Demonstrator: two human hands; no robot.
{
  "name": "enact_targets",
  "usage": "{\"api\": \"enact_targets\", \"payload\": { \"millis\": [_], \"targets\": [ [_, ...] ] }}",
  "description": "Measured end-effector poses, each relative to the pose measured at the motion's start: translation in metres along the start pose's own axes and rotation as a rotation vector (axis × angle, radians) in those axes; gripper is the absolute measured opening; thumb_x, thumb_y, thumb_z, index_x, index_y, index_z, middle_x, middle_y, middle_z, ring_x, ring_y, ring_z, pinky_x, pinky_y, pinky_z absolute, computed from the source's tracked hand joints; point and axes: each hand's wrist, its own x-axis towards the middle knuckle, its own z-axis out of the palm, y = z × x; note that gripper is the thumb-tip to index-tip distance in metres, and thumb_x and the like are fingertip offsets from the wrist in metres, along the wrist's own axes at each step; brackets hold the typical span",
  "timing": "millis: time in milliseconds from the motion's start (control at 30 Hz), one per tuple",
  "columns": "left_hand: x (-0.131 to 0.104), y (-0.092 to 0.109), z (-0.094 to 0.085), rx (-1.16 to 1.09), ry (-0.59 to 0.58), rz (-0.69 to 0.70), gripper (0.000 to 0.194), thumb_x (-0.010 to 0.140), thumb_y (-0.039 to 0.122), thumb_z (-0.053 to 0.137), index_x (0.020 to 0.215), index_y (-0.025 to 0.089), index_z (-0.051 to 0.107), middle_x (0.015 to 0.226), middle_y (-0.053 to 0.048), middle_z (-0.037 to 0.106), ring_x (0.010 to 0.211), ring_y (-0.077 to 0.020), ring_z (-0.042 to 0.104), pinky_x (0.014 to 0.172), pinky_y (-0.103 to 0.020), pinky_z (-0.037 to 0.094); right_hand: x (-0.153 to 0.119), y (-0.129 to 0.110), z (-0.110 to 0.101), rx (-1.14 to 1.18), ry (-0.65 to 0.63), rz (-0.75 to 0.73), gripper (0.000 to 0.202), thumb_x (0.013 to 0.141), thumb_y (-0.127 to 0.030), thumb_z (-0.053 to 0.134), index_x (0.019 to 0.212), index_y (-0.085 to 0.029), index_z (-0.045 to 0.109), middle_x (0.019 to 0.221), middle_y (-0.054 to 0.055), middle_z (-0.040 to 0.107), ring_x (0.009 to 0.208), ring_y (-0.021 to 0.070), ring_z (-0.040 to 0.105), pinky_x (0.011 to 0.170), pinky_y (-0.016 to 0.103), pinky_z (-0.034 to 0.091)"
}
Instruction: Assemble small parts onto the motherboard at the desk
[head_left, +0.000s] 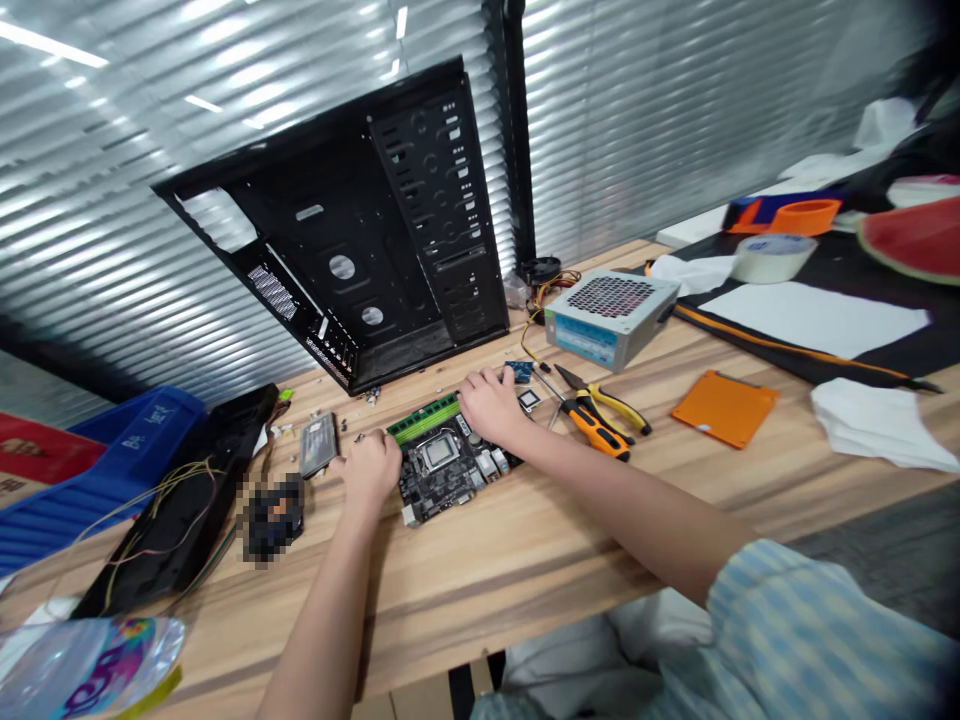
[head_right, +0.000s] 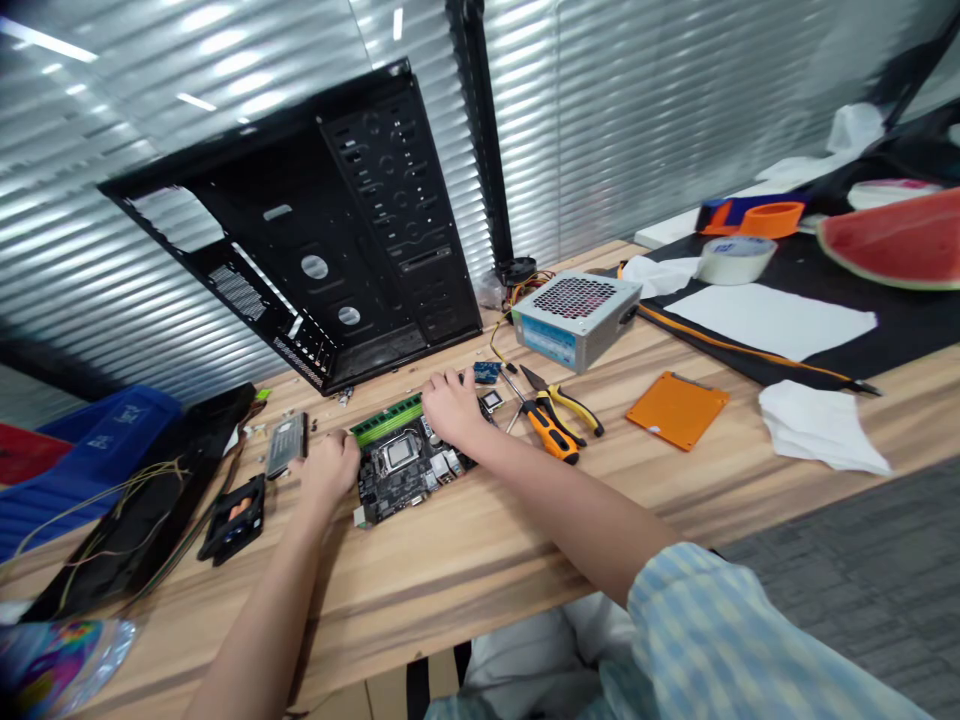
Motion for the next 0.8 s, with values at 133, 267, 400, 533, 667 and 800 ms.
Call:
{"api": "enact_targets", "payload": {
  "millis": [133,267,400,533,667,800],
  "targets": [
    [-0.0006,0.0009,-0.0007,0.009,-0.011,0.006,0.038,0.091,0.027,0.025,0.093,0.016,0.061,0.105,-0.019,0.068,0.103,-0.0322,0.061,0.091,-0.052,0.034,0.0002,-0.0003,-0.0010,-0.004,-0.020,0.010,0.033,0.095,-0.019,0.034,0.105,-0.011,0.064,0.108,0.017,0.063,0.103,0.0294,0.046,0.093,0.052,0.026],
    [-0.0018,0.0026,-0.0024,0.031,-0.025,0.025,0.037,0.092,0.024,0.024,0.094,0.016,0.060,0.103,-0.019,0.068,0.100,-0.0311,0.062,0.090,-0.050,0.035,0.0001,-0.0007,-0.0011,0.018,-0.027,0.023,0.033,0.095,-0.019,0.034,0.106,-0.013,0.064,0.110,0.016,0.063,0.104,0.0299,0.046,0.092,0.052,0.029],
    [-0.0012,0.0020,-0.0011,0.047,-0.023,0.047,0.036,0.092,0.023,0.024,0.096,0.015,0.059,0.104,-0.020,0.067,0.101,-0.0313,0.062,0.088,-0.050,0.036,0.0006,-0.0012,-0.0012,0.033,-0.062,0.038,0.032,0.095,-0.019,0.035,0.109,-0.014,0.063,0.113,0.016,0.061,0.106,0.0296,0.046,0.092,0.049,0.031],
    [0.0009,-0.0002,0.0017,0.037,-0.019,0.053,0.035,0.091,0.022,0.025,0.097,0.015,0.059,0.105,-0.020,0.067,0.102,-0.0320,0.061,0.088,-0.050,0.037,0.0018,-0.0010,-0.0012,0.041,-0.092,0.044,0.032,0.095,-0.019,0.035,0.111,-0.013,0.062,0.114,0.017,0.059,0.107,0.0291,0.046,0.089,0.044,0.036],
    [0.0018,-0.0004,0.0024,0.000,-0.022,0.063,0.034,0.090,0.020,0.026,0.096,0.015,0.059,0.105,-0.020,0.068,0.103,-0.0326,0.061,0.089,-0.051,0.037,0.0029,-0.0004,-0.0006,0.041,-0.105,0.054,0.031,0.095,-0.019,0.036,0.111,-0.013,0.061,0.113,0.016,0.059,0.106,0.0278,0.047,0.089,0.041,0.038],
    [0.0028,0.0003,0.0030,-0.021,-0.031,0.051,0.032,0.090,0.019,0.025,0.095,0.016,0.057,0.105,-0.019,0.067,0.104,-0.0332,0.061,0.090,-0.052,0.037,0.0033,0.0000,-0.0017,0.035,-0.107,0.058,0.030,0.095,-0.021,0.037,0.111,-0.013,0.061,0.114,0.016,0.058,0.106,0.0279,0.047,0.088,0.040,0.040]
  ]
}}
